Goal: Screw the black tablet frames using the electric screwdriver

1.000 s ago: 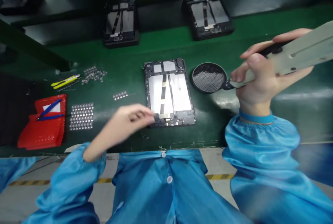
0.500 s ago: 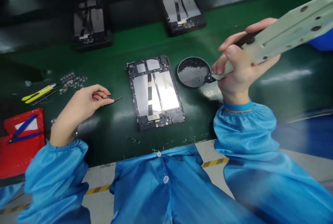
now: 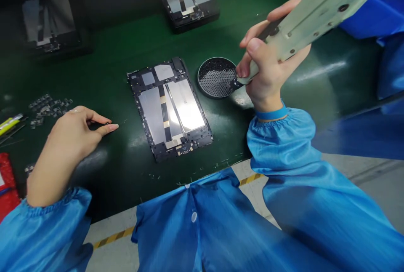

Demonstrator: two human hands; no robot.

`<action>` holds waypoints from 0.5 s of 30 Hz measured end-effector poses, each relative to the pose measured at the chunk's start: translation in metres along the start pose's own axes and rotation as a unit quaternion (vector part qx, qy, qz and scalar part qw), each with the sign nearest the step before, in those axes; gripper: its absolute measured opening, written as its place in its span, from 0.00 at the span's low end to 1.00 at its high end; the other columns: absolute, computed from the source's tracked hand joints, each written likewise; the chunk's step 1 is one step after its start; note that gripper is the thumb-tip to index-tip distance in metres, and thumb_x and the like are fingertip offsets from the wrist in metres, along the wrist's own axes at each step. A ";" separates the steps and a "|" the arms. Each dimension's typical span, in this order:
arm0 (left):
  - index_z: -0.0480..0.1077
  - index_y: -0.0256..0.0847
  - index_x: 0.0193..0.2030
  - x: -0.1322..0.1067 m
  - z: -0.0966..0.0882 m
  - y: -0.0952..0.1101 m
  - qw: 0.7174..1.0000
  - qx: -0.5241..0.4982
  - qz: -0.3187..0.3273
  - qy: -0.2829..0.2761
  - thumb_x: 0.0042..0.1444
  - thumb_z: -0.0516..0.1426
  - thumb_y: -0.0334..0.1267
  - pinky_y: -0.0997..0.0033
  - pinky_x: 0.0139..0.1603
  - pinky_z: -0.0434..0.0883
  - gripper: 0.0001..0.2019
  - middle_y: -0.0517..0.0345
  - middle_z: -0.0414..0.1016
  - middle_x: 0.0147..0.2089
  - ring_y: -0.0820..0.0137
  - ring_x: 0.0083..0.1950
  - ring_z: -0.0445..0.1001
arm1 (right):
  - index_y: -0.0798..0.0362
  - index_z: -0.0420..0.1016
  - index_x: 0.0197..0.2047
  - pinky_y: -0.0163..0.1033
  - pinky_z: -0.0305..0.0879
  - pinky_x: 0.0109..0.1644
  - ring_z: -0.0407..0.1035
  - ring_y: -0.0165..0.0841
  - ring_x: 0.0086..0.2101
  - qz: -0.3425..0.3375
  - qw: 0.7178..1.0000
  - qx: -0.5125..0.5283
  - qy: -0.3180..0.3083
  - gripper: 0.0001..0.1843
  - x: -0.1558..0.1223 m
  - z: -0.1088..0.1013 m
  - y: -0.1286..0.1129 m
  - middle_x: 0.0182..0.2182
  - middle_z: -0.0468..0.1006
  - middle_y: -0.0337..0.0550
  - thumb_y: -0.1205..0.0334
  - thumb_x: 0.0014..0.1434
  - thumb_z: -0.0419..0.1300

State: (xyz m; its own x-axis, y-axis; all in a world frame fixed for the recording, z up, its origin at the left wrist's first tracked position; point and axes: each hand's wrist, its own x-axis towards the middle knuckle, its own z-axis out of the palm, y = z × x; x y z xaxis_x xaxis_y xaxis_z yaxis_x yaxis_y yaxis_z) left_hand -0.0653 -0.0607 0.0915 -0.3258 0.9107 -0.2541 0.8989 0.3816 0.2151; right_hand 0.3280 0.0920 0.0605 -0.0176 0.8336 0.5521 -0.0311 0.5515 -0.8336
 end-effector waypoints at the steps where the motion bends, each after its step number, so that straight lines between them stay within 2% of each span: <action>1: 0.82 0.44 0.38 -0.005 0.001 0.003 1.000 0.018 0.008 0.013 0.57 0.70 0.49 0.65 0.40 0.63 0.11 0.55 0.76 0.44 0.58 0.45 0.74 | 0.55 0.53 0.54 0.26 0.51 0.24 0.56 0.12 0.21 0.000 1.000 -0.002 -0.003 0.49 0.000 0.001 0.001 0.37 0.69 0.36 0.21 0.56 0.66; 5: 0.81 0.45 0.41 -0.026 0.008 0.012 0.996 0.036 0.033 0.075 0.64 0.66 0.49 0.65 0.37 0.61 0.10 0.55 0.75 0.47 0.56 0.46 0.73 | 0.54 0.54 0.55 0.26 0.52 0.25 0.54 0.10 0.22 -0.002 1.000 -0.017 -0.012 0.47 0.000 0.000 0.006 0.37 0.70 0.36 0.22 0.59 0.64; 7: 0.81 0.44 0.40 -0.033 0.012 0.013 0.995 0.010 0.044 0.092 0.65 0.65 0.49 0.64 0.38 0.63 0.11 0.55 0.75 0.48 0.58 0.44 0.73 | 0.53 0.54 0.56 0.27 0.51 0.25 0.53 0.09 0.22 0.001 0.999 -0.030 -0.012 0.45 -0.001 -0.001 0.008 0.37 0.70 0.37 0.23 0.60 0.63; 9: 0.80 0.43 0.39 -0.038 0.017 0.013 0.991 -0.037 0.071 0.109 0.65 0.65 0.47 0.63 0.42 0.69 0.10 0.57 0.77 0.47 0.61 0.42 0.75 | 0.52 0.55 0.57 0.28 0.51 0.24 0.53 0.10 0.23 0.009 0.999 -0.042 -0.011 0.43 -0.002 -0.001 0.007 0.38 0.71 0.38 0.23 0.61 0.62; 11: 0.79 0.43 0.39 -0.041 0.019 0.015 0.982 -0.095 0.090 0.134 0.64 0.67 0.45 0.62 0.50 0.75 0.09 0.58 0.79 0.48 0.61 0.45 0.79 | 0.51 0.56 0.57 0.29 0.52 0.25 0.54 0.11 0.23 0.022 0.999 -0.040 -0.013 0.44 -0.003 -0.001 0.006 0.38 0.72 0.38 0.23 0.60 0.63; 15: 0.82 0.43 0.44 -0.045 0.020 0.028 0.947 -0.257 0.058 0.184 0.59 0.71 0.44 0.58 0.60 0.82 0.10 0.58 0.85 0.48 0.58 0.52 0.85 | 0.51 0.57 0.56 0.27 0.51 0.26 0.53 0.12 0.24 0.067 0.998 0.005 -0.022 0.46 -0.006 0.001 0.004 0.33 0.68 0.37 0.23 0.55 0.66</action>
State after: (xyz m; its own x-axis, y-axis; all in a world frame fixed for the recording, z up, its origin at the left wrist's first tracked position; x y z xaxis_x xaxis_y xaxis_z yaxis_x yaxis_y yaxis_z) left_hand -0.0198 -0.0946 0.0906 -0.3995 0.9082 0.1250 0.7040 0.2165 0.6764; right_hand 0.3271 0.0890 0.0536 -0.0660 0.8972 0.4366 -0.0357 0.4352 -0.8996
